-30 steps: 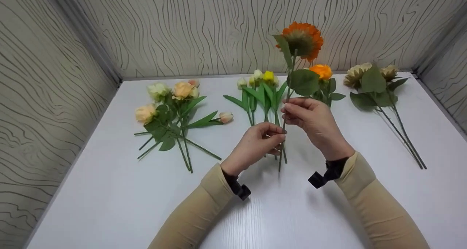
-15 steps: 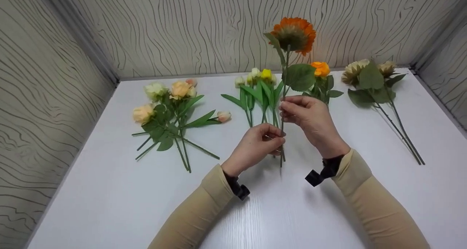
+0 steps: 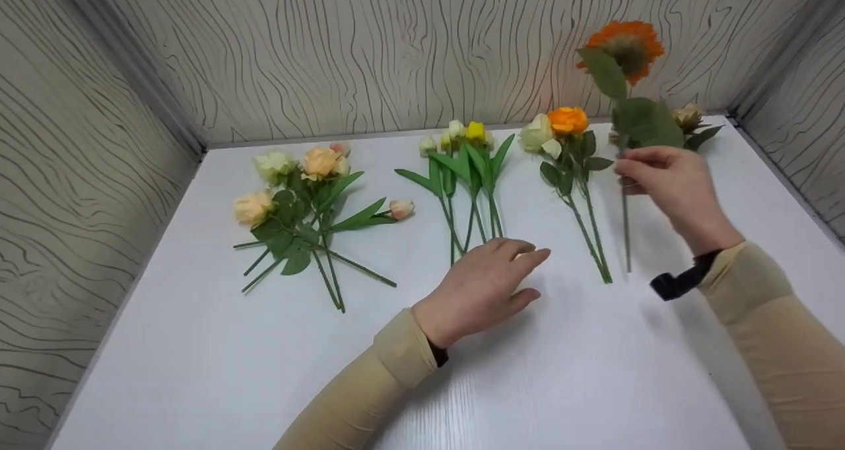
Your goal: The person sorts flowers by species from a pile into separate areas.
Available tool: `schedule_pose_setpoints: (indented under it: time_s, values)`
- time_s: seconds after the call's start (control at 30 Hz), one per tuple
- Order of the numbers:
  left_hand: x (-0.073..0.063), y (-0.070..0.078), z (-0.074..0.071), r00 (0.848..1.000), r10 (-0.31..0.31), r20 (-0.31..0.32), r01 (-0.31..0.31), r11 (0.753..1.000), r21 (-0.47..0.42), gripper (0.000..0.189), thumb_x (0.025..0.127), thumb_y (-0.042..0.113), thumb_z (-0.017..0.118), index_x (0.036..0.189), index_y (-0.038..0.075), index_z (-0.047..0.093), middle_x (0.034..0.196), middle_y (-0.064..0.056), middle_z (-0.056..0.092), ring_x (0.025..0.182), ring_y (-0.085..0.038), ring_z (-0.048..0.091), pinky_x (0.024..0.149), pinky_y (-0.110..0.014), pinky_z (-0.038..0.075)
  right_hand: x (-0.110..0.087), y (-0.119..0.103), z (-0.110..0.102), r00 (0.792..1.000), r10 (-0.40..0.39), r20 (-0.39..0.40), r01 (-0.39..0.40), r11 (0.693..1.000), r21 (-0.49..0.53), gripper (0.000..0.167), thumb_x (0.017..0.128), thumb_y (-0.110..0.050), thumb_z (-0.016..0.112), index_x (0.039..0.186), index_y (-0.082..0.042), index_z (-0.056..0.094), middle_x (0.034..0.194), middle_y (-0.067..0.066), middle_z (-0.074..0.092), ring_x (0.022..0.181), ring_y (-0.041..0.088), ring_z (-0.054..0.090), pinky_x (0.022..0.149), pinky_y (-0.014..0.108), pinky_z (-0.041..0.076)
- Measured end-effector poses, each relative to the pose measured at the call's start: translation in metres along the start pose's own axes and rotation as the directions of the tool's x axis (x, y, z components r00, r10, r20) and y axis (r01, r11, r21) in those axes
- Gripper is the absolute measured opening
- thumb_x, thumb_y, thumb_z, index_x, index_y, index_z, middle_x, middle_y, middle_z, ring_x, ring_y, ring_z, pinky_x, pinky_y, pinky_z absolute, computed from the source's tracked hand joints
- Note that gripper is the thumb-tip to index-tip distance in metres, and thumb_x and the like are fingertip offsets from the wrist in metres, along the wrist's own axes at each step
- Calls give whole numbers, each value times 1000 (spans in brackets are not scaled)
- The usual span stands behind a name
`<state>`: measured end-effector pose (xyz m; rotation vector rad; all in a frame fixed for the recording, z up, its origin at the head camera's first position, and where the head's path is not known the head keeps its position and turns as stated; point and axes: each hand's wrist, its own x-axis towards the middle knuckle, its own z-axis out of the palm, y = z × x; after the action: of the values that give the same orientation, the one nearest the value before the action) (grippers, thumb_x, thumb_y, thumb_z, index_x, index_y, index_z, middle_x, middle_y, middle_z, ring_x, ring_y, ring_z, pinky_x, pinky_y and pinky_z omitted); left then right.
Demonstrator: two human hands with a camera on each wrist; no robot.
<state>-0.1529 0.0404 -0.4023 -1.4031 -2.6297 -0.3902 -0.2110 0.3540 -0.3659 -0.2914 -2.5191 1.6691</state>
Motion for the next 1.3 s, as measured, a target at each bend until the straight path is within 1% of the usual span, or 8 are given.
schedule_pose_setpoints:
  time_s: [0.07,0.17,0.23,0.3,0.57,0.83,1.1,1.3]
  values:
    - [0,4,0,999,45,25,-46,996,75,58,100,38,67,151,16,50,143,-4,58,133,-21,52,113,-30,39,7,8,-30,999,48,-23,-51,991,-125,50,98,-38,71,131,-1,63,103,-6,71,86,9,70,74,23,59]
    - [0,7,1,996,68,53,-74,991,114,60,101,41,66,153,17,48,147,-4,54,137,-22,49,117,-31,34,15,21,-65,994,95,-62,-109,948,-300,55,100,-43,64,134,1,60,110,4,69,84,12,69,68,23,57]
    - [0,7,2,996,61,67,-69,991,111,60,101,41,65,153,18,48,149,-3,53,138,-21,47,117,-32,33,17,30,-80,991,111,-69,-129,912,-390,57,102,-44,60,134,3,60,114,14,66,83,15,68,66,25,56]
    - [0,7,3,995,54,78,-62,993,105,59,101,41,65,153,18,48,149,-3,53,138,-22,47,117,-32,33,19,39,-89,990,122,-70,-140,888,-438,58,103,-43,59,134,6,60,113,17,66,82,16,68,66,27,55]
    - [0,6,5,992,46,121,-55,996,72,54,102,40,63,151,19,51,150,-1,51,138,-20,47,116,-32,35,22,65,-94,994,103,25,-74,840,-537,49,103,-33,59,126,9,65,89,10,74,80,20,65,64,30,49]
    - [-1,4,5,991,55,123,-64,996,68,53,102,39,64,150,19,53,148,-3,54,138,-19,47,115,-32,37,21,67,-92,990,136,39,-95,840,-534,60,102,-44,59,128,10,63,91,10,73,83,23,66,66,29,48]
    - [-2,4,6,990,57,127,-62,997,41,51,102,38,65,148,18,55,147,-2,55,137,-19,48,115,-31,35,17,70,-92,991,113,65,-59,831,-552,58,103,-39,59,125,14,63,83,8,73,81,25,64,65,30,48]
    - [0,4,7,987,48,150,-52,998,21,51,103,39,64,149,19,54,147,-1,55,138,-18,47,115,-31,35,16,73,-94,989,149,0,-126,837,-533,63,101,-46,60,122,13,65,82,6,74,76,22,68,65,34,51]
